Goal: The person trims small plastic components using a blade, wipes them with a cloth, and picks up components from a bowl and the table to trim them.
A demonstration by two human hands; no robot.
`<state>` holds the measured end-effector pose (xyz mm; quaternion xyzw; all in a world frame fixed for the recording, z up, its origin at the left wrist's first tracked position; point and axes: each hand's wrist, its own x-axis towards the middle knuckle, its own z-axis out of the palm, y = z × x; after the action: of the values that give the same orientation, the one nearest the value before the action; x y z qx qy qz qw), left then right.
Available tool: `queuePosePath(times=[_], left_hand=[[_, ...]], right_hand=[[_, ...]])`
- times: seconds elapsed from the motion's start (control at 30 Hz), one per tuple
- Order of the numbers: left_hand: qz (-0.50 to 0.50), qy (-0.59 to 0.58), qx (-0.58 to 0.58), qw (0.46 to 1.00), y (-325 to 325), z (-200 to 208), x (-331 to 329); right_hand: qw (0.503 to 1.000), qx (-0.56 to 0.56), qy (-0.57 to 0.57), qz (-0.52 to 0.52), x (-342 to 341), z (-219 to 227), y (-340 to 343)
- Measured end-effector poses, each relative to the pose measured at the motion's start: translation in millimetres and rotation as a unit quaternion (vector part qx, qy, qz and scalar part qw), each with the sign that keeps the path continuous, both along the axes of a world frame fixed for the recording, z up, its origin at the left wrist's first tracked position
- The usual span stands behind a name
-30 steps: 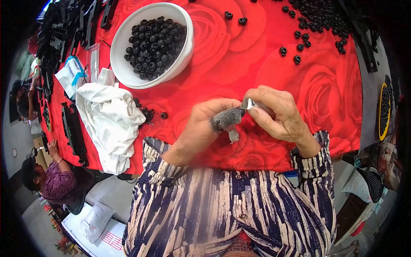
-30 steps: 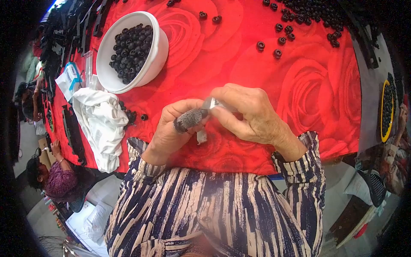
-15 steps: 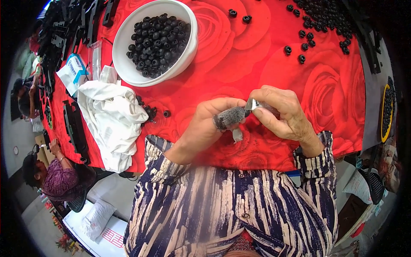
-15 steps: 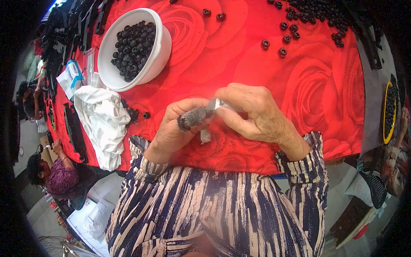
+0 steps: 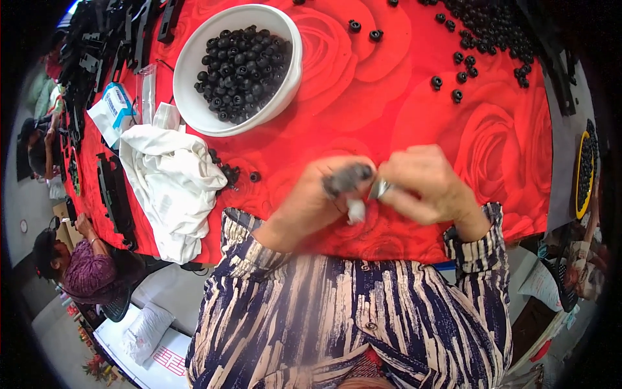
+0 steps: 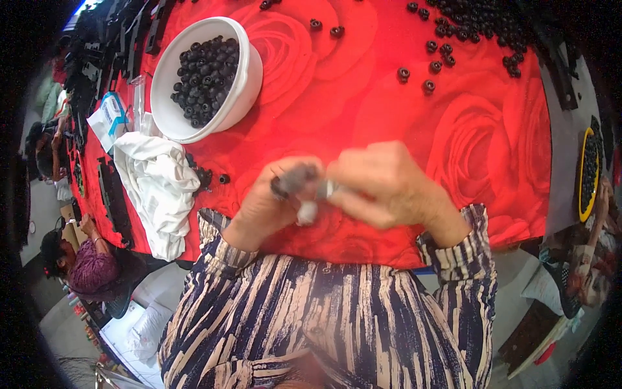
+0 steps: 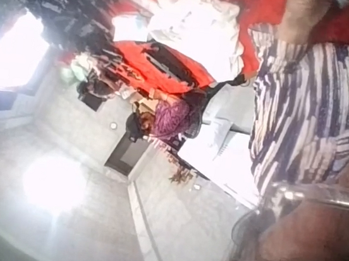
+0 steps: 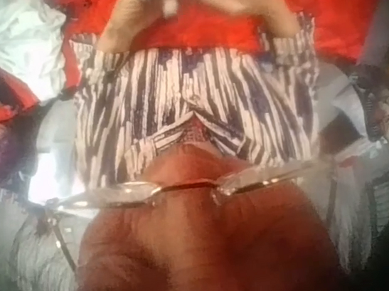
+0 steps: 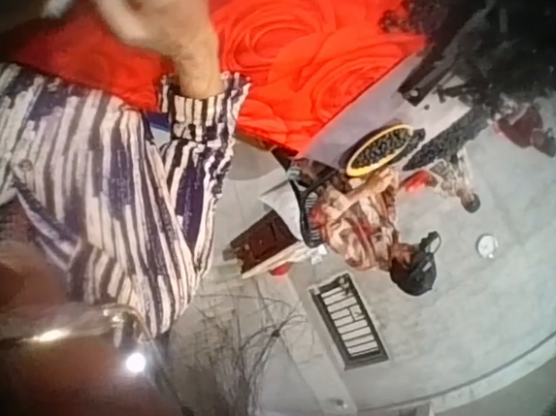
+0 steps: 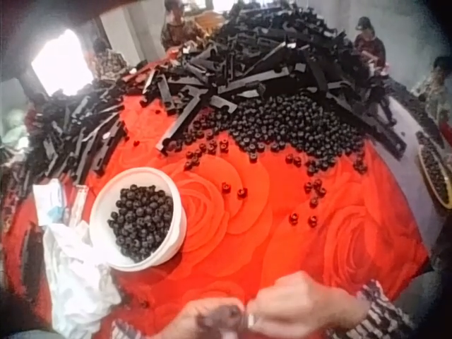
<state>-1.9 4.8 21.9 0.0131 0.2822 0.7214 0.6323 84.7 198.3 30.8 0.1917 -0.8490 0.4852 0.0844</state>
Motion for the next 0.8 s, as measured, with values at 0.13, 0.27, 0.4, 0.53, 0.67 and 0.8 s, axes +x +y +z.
queuePosePath(times=[0.13,0.27,0.4,0.53,0.67,0.8], left_hand=[[0.097,-0.012,0.047,0.994,2.8,2.9,-12.6],[0.086,0.029,-0.028,0.995,4.3,3.7,-1.4],[0.051,0.014,-0.036,0.998,1.6,-2.0,2.9],[0.003,-0.004,-0.006,1.0,3.9,-0.1,3.7],[-0.023,-0.01,0.021,0.999,1.1,2.2,-1.0],[-0.015,-0.029,0.039,0.999,0.3,0.8,5.4]], right_hand=[[0.999,-0.017,0.018,-0.025,3.2,6.4,-6.9],[0.992,-0.066,-0.013,-0.111,2.6,13.6,-1.7],[0.991,-0.063,0.026,-0.118,1.2,10.9,-11.4],[0.99,-0.054,0.065,-0.114,2.9,2.4,-16.0],[0.991,-0.051,0.086,-0.093,7.5,-2.1,-17.6],[0.986,-0.032,0.123,-0.105,10.8,1.2,-21.8]])
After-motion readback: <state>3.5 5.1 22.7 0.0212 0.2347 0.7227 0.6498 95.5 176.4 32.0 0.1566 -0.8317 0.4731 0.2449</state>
